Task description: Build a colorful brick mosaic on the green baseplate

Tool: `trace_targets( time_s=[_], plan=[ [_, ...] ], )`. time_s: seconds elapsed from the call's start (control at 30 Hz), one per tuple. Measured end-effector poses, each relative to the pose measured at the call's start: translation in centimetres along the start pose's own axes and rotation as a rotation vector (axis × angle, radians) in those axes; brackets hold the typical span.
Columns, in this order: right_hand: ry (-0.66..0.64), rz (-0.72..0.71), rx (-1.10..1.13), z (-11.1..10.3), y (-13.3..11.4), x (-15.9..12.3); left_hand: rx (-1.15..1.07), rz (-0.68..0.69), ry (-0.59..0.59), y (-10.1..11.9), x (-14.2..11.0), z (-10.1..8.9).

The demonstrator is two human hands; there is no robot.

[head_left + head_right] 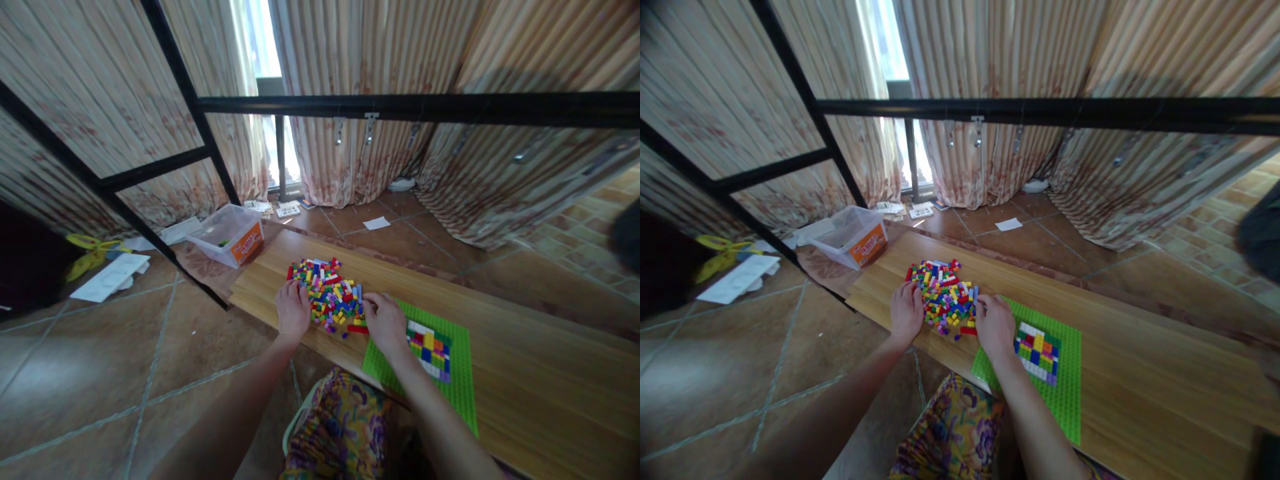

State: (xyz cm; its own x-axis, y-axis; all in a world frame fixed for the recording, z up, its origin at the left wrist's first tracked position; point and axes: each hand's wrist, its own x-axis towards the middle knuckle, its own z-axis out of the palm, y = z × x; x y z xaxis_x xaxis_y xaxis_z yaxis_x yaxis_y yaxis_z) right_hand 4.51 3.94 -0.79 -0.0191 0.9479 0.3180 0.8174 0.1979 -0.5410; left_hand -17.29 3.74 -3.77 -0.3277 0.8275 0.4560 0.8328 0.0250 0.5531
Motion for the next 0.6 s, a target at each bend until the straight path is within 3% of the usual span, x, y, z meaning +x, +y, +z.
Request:
trace_targets(
  time_s=[0.13,0.37,0.6],
  plan=[
    [-0.124,0.027,-0.089,0.2,-0.8,2.8,0.004,0.003,0.003,-0.1,0.0,0.1],
    [-0.465,0.028,-0.236,-0.2,-2.5,6.1,0.022,0.017,0.010,-0.2,-0.1,0.3],
    [-0.467,0.055,-0.202,-0.2,-1.9,6.3,0.033,0.009,0.017,-0.1,0.0,0.3]
  ],
)
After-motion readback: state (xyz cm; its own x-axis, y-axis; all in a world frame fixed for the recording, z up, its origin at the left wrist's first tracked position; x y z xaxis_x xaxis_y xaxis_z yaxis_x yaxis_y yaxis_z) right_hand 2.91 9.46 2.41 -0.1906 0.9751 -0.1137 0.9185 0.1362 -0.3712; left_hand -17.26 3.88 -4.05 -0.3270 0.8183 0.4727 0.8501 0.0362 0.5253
